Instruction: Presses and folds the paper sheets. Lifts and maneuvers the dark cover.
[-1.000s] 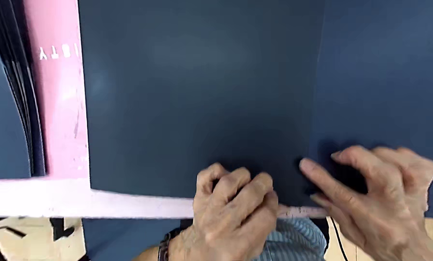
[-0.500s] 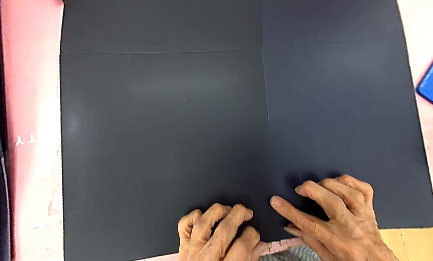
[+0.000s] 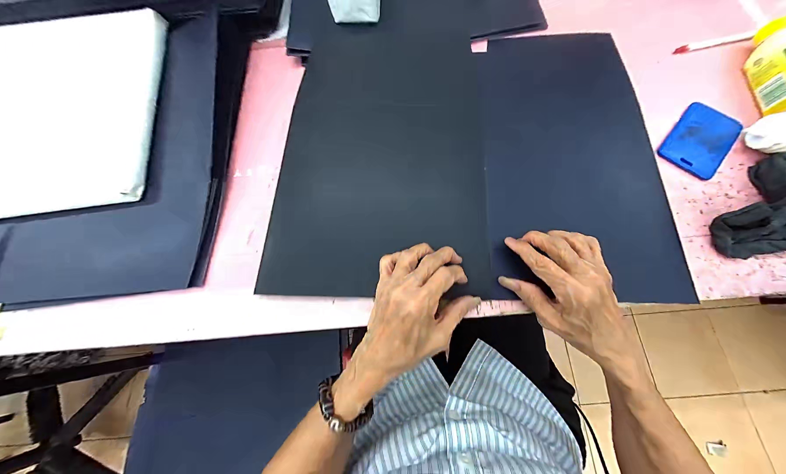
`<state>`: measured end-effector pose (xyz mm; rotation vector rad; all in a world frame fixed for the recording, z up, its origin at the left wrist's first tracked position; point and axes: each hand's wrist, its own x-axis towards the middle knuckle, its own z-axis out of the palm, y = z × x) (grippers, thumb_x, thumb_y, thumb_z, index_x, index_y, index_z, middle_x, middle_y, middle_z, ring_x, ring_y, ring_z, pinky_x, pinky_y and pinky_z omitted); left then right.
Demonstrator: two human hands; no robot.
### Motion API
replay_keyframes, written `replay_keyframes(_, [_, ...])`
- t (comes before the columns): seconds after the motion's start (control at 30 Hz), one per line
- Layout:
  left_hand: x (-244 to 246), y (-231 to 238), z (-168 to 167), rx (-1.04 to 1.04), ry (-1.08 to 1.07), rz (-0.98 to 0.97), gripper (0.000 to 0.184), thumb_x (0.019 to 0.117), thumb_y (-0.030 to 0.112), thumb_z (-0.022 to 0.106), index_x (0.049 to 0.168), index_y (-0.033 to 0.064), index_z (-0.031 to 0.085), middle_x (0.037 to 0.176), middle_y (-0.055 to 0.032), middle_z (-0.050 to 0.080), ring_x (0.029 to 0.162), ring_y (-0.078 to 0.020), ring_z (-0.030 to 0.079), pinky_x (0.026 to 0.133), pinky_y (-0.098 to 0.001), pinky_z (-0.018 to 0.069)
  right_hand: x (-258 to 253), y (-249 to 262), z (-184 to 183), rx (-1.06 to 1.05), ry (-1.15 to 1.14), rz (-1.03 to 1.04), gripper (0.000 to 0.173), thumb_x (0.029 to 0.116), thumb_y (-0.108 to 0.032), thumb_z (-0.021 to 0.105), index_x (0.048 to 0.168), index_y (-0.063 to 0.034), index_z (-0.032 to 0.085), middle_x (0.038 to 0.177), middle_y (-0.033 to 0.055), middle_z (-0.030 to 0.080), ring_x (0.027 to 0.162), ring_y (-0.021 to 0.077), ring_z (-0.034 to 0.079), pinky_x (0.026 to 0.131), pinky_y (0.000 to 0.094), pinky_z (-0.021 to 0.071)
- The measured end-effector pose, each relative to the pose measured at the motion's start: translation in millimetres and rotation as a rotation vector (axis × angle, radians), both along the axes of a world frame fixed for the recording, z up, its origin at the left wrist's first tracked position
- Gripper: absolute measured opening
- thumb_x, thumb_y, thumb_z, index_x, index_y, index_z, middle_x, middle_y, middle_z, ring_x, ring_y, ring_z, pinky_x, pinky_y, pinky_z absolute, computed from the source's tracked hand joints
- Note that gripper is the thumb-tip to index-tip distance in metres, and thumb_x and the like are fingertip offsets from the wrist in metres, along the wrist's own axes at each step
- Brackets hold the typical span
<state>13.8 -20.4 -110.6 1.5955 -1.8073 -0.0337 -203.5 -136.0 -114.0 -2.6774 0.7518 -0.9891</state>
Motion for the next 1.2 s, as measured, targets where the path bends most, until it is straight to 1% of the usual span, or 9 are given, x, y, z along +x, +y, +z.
replay_keyframes(0.2, [3.6,-3.1,-3.6,-0.053,-0.042,-0.038,0.029,0.0923,0.041,0.070,0.098,0.0135,0.076,0.119,-0.0047,0.073,0.115,-0.0241,0.062,0.097,-0.0471,0.0413,-0.5,-2.8,-1.8,-0.030,-0.040,0.021,0.035,0.0992,-0.032,0.064,0.122,-0.0075,0.074,0.117,0.0122,0.072,0.111,0.0297,0.065,0.098,0.0488,0.0458])
replay_keyframes(0.33, [5.0,-4.4,-3.0,-0.060,-0.039,-0.049,0.028,0.0912,0.039,0.072,0.098,0.0127,0.076,0.118,-0.0046,0.073,0.115,-0.0235,0.062,0.097,-0.0465,0.0408,0.0,-5.0,-2.3,-0.041,-0.051,0.038,0.034,0.0994,-0.031,0.064,0.122,-0.0070,0.074,0.117,0.0129,0.072,0.111,0.0302,0.065,0.095,0.0484,0.0457])
replay_keyframes(0.6, [4.2,-6.6,-4.7,-0.085,-0.030,-0.045,0.026,0.0906,0.039,0.073,0.097,0.0140,0.076,0.116,-0.0033,0.073,0.113,-0.0213,0.062,0.096,-0.0446,0.0414,-0.6,-5.7,-4.7,-0.056,-0.072,0.012,0.034,0.0987,-0.032,0.066,0.120,-0.0080,0.076,0.115,0.0110,0.073,0.110,0.0273,0.065,0.097,0.0450,0.0463])
replay_keyframes(0.83, [2.3,-5.0,-3.9,-0.097,-0.057,-0.050,0.026,0.0912,0.037,0.072,0.098,0.0123,0.076,0.115,-0.0053,0.073,0.111,-0.0229,0.063,0.094,-0.0450,0.0408,-3.5,-4.7,-5.6,-0.087,-0.116,0.013,0.033,0.0972,-0.031,0.068,0.116,-0.0050,0.077,0.113,0.0138,0.074,0.109,0.0303,0.065,0.098,0.0463,0.0456])
replay_keyframes(0.9, [1.9,-5.0,-3.9,-0.102,-0.065,-0.047,0.026,0.0913,0.037,0.072,0.098,0.0119,0.076,0.116,-0.0059,0.073,0.112,-0.0239,0.063,0.095,-0.0454,0.0409,-4.1,-3.0,-6.7,-0.128,-0.171,-0.014,0.030,0.0968,-0.028,0.069,0.112,-0.0035,0.077,0.111,0.0148,0.074,0.107,0.0302,0.065,0.098,0.0450,0.0458])
replay_keyframes(1.0, [1.6,-4.3,-4.4,-0.107,-0.067,-0.044,0.026,0.0914,0.036,0.072,0.098,0.0115,0.076,0.116,-0.0060,0.073,0.112,-0.0248,0.063,0.095,-0.0455,0.0411,-2.7,1.3,-11.0,-0.223,-0.261,-0.081,0.023,0.0961,-0.021,0.069,0.104,-0.0020,0.078,0.103,0.0158,0.074,0.100,0.0292,0.066,0.092,0.0421,0.0477])
replay_keyframes(1.07, [1.5,-4.3,-4.5,-0.108,-0.070,-0.044,0.026,0.0915,0.036,0.072,0.099,0.0115,0.077,0.117,-0.0061,0.073,0.112,-0.0249,0.063,0.095,-0.0454,0.0410,-1.4,4.0,-12.6,-0.266,-0.308,-0.120,0.020,0.0952,-0.017,0.068,0.102,-0.0007,0.078,0.100,0.0162,0.074,0.097,0.0282,0.067,0.090,0.0401,0.0491])
replay_keyframes(1.13, [1.5,-4.2,-4.4,-0.113,-0.068,-0.044,0.026,0.0913,0.036,0.072,0.098,0.0114,0.077,0.117,-0.0060,0.073,0.111,-0.0244,0.063,0.095,-0.0453,0.0405,-0.7,5.9,-11.8,-0.274,-0.334,-0.151,0.022,0.0962,-0.015,0.066,0.107,0.0018,0.076,0.097,0.0160,0.075,0.092,0.0264,0.067,0.086,0.0383,0.0504])
replay_keyframes(1.2, [1.5,-4.1,-4.6,-0.116,-0.066,-0.045,0.026,0.0911,0.036,0.073,0.098,0.0116,0.077,0.116,-0.0056,0.073,0.111,-0.0241,0.063,0.095,-0.0452,0.0403,-0.4,7.6,-11.7,-0.259,-0.360,-0.181,0.030,0.0967,-0.014,0.064,0.118,0.0055,0.071,0.087,0.0146,0.071,0.080,0.0237,0.064,0.077,0.0357,0.0495])
